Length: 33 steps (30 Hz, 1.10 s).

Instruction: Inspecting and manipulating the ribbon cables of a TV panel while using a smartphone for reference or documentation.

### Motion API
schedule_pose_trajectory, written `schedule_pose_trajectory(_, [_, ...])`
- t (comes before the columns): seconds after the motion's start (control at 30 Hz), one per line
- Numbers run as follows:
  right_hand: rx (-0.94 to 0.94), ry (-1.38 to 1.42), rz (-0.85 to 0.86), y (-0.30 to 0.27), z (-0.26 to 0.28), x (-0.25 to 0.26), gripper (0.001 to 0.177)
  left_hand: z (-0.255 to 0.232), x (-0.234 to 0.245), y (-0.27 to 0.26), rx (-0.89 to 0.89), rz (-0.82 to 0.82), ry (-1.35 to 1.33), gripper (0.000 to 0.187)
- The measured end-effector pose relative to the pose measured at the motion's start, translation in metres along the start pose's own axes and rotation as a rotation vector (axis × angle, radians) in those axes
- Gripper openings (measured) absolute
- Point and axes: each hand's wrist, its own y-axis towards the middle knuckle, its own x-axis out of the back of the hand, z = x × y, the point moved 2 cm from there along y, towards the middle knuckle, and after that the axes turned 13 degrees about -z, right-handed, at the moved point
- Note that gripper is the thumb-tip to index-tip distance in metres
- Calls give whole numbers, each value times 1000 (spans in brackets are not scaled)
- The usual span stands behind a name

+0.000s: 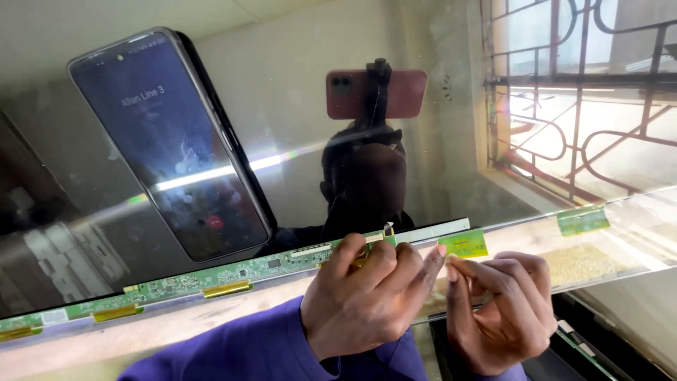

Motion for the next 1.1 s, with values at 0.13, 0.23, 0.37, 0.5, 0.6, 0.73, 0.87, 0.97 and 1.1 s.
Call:
schedule_pose_trajectory(0.13, [53,-93,13,-11,-6,-9,9,7,-1,-1,20,-29,-28,9])
schedule_pose_trajectory(0.23, [96,-132,3,-16,-10,-14,23,8,-3,-5,21,-11,-11,8])
schedule_pose_trajectory(0.37, [69,-143,30,-13,-7,-13,30,10,-5,-8,15,-9,-46,14])
schedule_pose_trajectory(0.5, [70,-71,24,-12,-8,-13,20,10,-6,-7,13,-22,-44,12])
schedule_pose_trajectory(0.6, [70,-93,17,-13,-7,-16,24,10,-6,-5,23,-25,-47,9])
schedule_pose_trajectory(0.73, [71,-90,15,-9,-6,-16,24,10,-6,-3,28,-43,-37,9])
schedule_pose_trajectory(0.87, [39,-61,27,-12,-7,-12,17,9,-6,-3,44,-68,-27,10])
schedule_pose_trajectory(0.97, [69,-122,-10,-12,-9,-14,32,8,-7,-2,21,-58,-22,14])
schedule_pose_trajectory(1.1, [23,-100,-9,-10,-7,-6,26,5,-7,-2,2,-24,-41,10])
